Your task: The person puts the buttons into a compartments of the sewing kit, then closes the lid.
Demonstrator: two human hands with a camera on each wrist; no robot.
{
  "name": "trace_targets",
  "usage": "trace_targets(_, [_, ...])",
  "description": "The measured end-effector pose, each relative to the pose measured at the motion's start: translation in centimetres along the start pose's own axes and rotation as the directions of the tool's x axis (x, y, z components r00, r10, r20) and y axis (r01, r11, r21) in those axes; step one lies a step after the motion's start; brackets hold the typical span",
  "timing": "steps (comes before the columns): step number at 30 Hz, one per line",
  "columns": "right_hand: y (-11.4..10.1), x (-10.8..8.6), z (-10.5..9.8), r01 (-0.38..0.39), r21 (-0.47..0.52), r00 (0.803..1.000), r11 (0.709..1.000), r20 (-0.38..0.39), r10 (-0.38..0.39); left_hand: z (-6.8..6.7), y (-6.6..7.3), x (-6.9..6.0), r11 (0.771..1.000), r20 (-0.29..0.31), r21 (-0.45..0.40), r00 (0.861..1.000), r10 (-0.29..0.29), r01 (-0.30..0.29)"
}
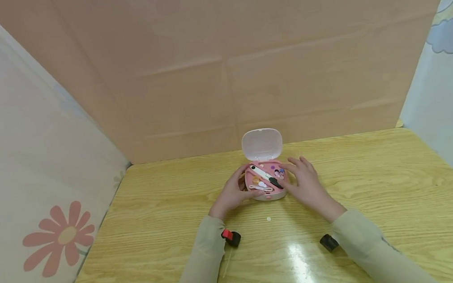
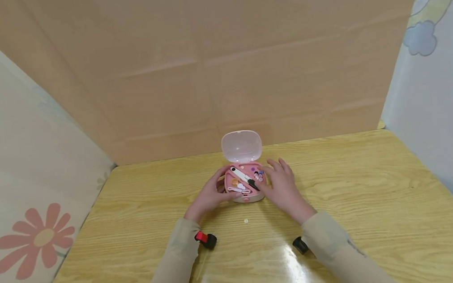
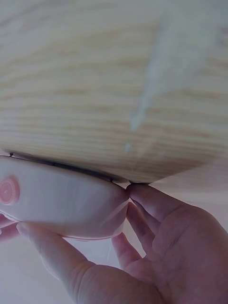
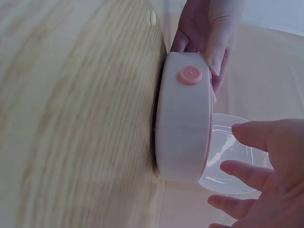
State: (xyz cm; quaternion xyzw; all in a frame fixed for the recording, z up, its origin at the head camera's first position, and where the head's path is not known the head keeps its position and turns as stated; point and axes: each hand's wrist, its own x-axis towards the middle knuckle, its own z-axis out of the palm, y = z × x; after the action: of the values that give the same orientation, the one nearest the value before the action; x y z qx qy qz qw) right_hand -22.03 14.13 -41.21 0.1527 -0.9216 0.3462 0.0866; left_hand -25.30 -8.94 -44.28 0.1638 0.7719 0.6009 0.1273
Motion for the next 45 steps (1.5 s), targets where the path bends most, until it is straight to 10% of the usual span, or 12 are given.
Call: trace_targets(45, [-2.8,-5.5,1.3,0.012,0.077,0.994,0.997,0.112,-0.021,0.1,1.6,-0.9,0.999,0.010,-0.036,0.999,0.041,-0.041])
